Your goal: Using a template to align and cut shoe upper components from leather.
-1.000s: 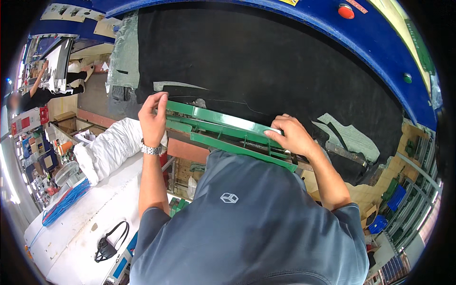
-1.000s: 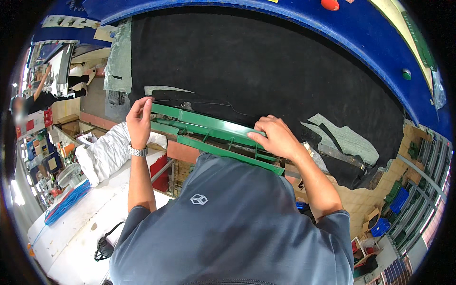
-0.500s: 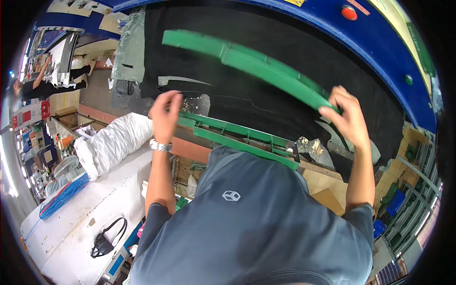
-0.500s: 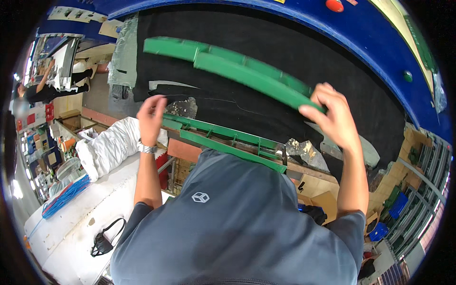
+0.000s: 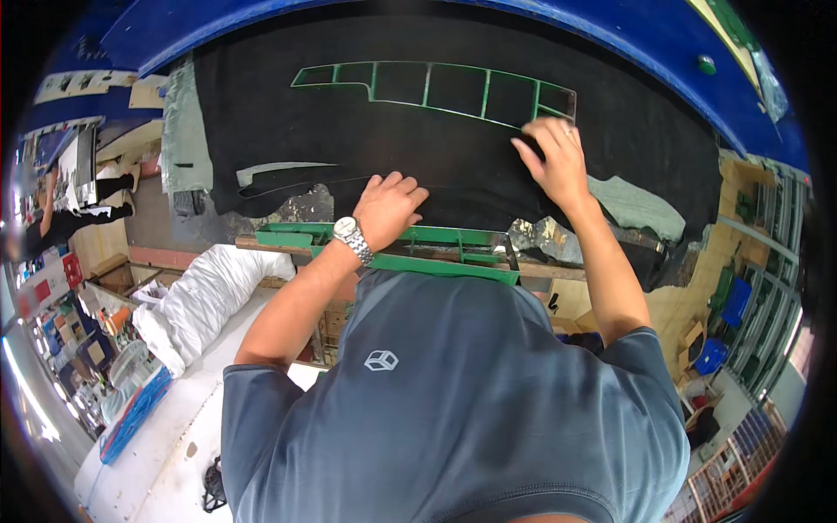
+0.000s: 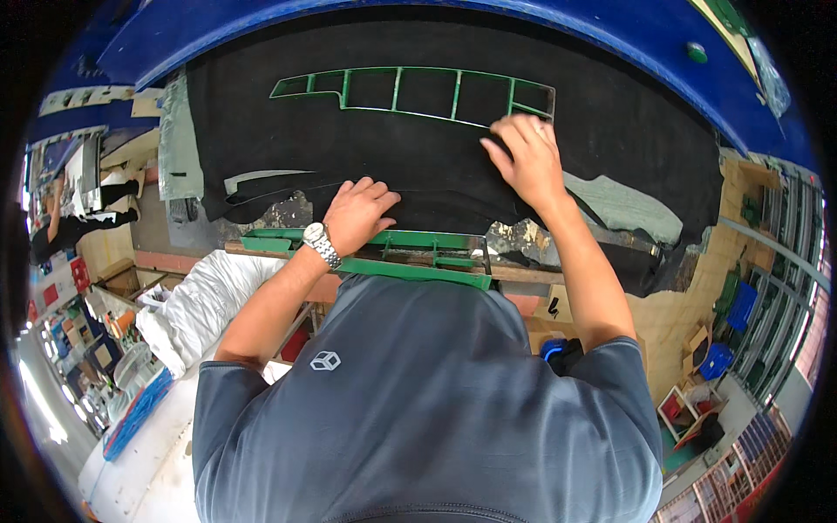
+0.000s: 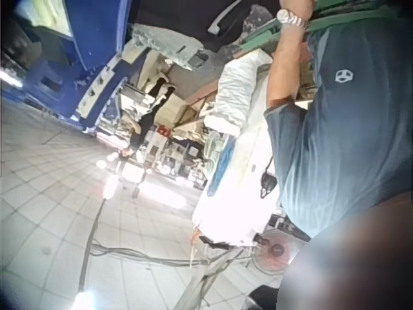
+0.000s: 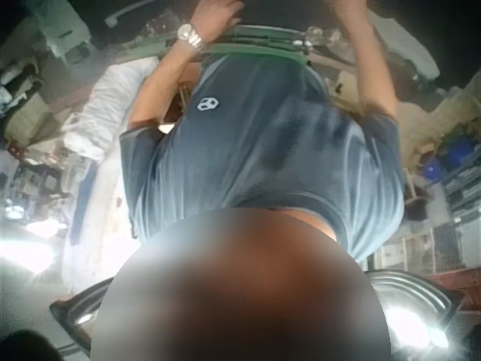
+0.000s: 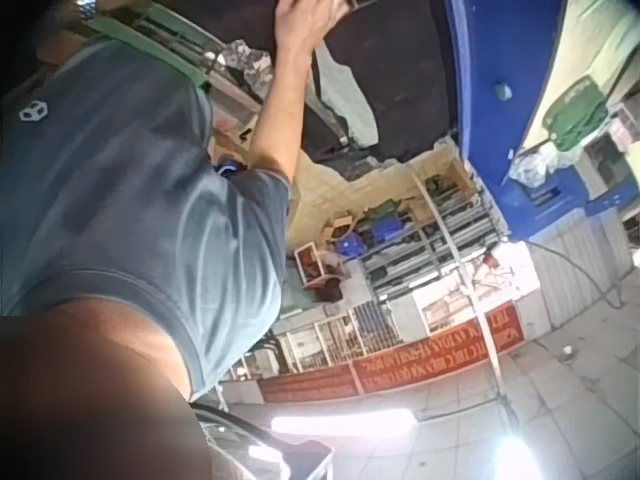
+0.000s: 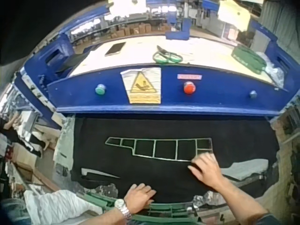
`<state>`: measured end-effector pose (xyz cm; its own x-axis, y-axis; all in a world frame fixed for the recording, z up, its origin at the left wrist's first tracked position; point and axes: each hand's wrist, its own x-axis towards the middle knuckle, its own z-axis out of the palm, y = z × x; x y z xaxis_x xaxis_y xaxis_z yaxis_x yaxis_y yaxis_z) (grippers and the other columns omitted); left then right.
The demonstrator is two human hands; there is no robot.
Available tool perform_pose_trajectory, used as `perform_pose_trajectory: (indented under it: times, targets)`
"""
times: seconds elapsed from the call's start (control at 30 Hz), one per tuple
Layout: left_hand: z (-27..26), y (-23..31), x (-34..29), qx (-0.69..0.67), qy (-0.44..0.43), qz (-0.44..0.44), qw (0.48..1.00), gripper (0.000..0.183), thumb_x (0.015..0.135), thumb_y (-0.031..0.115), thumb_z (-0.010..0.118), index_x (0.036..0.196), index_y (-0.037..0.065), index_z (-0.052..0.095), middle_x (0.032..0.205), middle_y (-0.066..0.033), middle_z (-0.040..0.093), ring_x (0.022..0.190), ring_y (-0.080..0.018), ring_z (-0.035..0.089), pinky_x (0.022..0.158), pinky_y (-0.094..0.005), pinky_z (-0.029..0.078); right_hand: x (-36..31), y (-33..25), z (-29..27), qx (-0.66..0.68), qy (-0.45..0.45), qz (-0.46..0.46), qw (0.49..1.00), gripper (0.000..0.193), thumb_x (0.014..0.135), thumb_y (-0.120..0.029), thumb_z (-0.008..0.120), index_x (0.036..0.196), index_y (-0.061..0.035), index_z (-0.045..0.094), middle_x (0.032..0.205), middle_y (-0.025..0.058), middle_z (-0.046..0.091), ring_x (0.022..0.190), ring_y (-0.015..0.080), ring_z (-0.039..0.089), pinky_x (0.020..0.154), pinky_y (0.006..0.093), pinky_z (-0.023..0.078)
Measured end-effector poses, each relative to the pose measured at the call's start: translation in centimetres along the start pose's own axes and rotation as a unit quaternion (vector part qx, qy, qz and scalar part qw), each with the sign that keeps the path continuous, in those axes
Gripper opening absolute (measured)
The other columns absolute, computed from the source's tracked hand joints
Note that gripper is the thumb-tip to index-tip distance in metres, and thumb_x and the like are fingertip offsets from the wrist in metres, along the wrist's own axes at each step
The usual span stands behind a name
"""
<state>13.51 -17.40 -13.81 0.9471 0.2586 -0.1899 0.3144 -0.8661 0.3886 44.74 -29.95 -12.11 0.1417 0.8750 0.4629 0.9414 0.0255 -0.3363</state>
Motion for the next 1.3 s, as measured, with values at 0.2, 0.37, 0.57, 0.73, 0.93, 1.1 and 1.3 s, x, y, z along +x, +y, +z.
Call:
perform_pose_trajectory:
  times: [0.2,0.37,0.57,0.73,0.93,1.1,1.3]
  targets:
    - [0.8,-0.2,1.4,0.024,0.081,0.007,0.996,0.043,0.084,0.018,0.082,0.124,0.014,0.068,0.101,-0.0035,0.062,0.102,-0.0257,0.06,0.085,-0.0415,0.047,-6.8,-2.6,-3.9,0.075,-0.181,0.005,0.981,0.024,0.083,-0.021,0.086,0.096,-0.0085,0.071,0.094,0.0056,0.064,0.089,0.0277,0.065,0.08,0.0409,0.053]
    - [0.8,-0.8,2.6,0.023,0.105,0.036,0.994,0.031,0.084,0.014,0.08,0.115,0.014,0.073,0.1,-0.0027,0.06,0.098,-0.0252,0.058,0.083,-0.0416,0.045,-9.6,-2.7,-2.1,0.002,-0.201,0.044,0.979,0.026,0.085,-0.019,0.081,0.108,-0.0092,0.075,0.109,0.0038,0.065,0.11,0.0264,0.062,0.093,0.042,0.047]
    - [-1.6,-0.2,0.6,-0.079,0.066,0.072,0.992,0.022,0.087,0.011,0.077,0.109,0.011,0.071,0.115,-0.0006,0.067,0.117,-0.0241,0.06,0.093,-0.0403,0.046,-8.1,-4.1,-4.9,0.048,-0.206,0.031,0.977,0.02,0.088,-0.015,0.078,0.107,-0.0095,0.077,0.114,0.0041,0.068,0.114,0.0256,0.062,0.096,0.0412,0.046]
    - [-3.1,-0.3,-0.3,-0.284,-0.102,0.015,0.953,0.019,0.101,0.022,0.071,0.108,0.006,0.067,0.093,-0.0182,0.075,0.087,-0.0415,0.072,0.073,-0.0478,0.055,-8.7,-3.7,-5.3,0.238,-0.309,0.129,0.912,0.017,0.099,-0.019,0.072,0.108,-0.0045,0.075,0.109,0.0136,0.075,0.107,0.0355,0.07,0.091,0.0451,0.053]
    - [-3.3,-1.8,0.5,-0.284,0.007,-0.119,0.951,0.023,0.1,0.021,0.074,0.111,0.002,0.069,0.092,-0.0185,0.075,0.081,-0.0387,0.073,0.072,-0.0443,0.056,-8.9,-2.2,-5.6,0.28,-0.407,0.303,0.815,0.025,0.107,-0.024,0.066,0.107,-0.0002,0.074,0.091,0.0139,0.075,0.083,0.0244,0.071,0.079,0.0393,0.055]
    - [-2.3,-4.4,-0.5,-0.183,0.028,-0.171,0.968,0.029,0.09,0.015,0.082,0.112,0.002,0.07,0.089,-0.0173,0.071,0.077,-0.0362,0.071,0.068,-0.0458,0.055,-10.7,2.2,-5.3,0.126,-0.112,0.407,0.898,0.023,0.101,-0.021,0.075,0.099,0.0017,0.074,0.085,0.009,0.073,0.079,0.0128,0.066,0.071,0.0311,0.052]
    - [-0.6,-3.6,-0.5,-0.042,0.134,-0.11,0.984,0.028,0.082,0.018,0.084,0.105,0.01,0.072,0.102,-0.0071,0.061,0.097,-0.0339,0.059,0.084,-0.0464,0.051,-8.3,0.1,-3.7,0.143,-0.125,0.272,0.943,0.021,0.092,-0.018,0.081,0.101,-0.0011,0.075,0.1,0.0128,0.074,0.09,0.0289,0.073,0.08,0.0395,0.058]
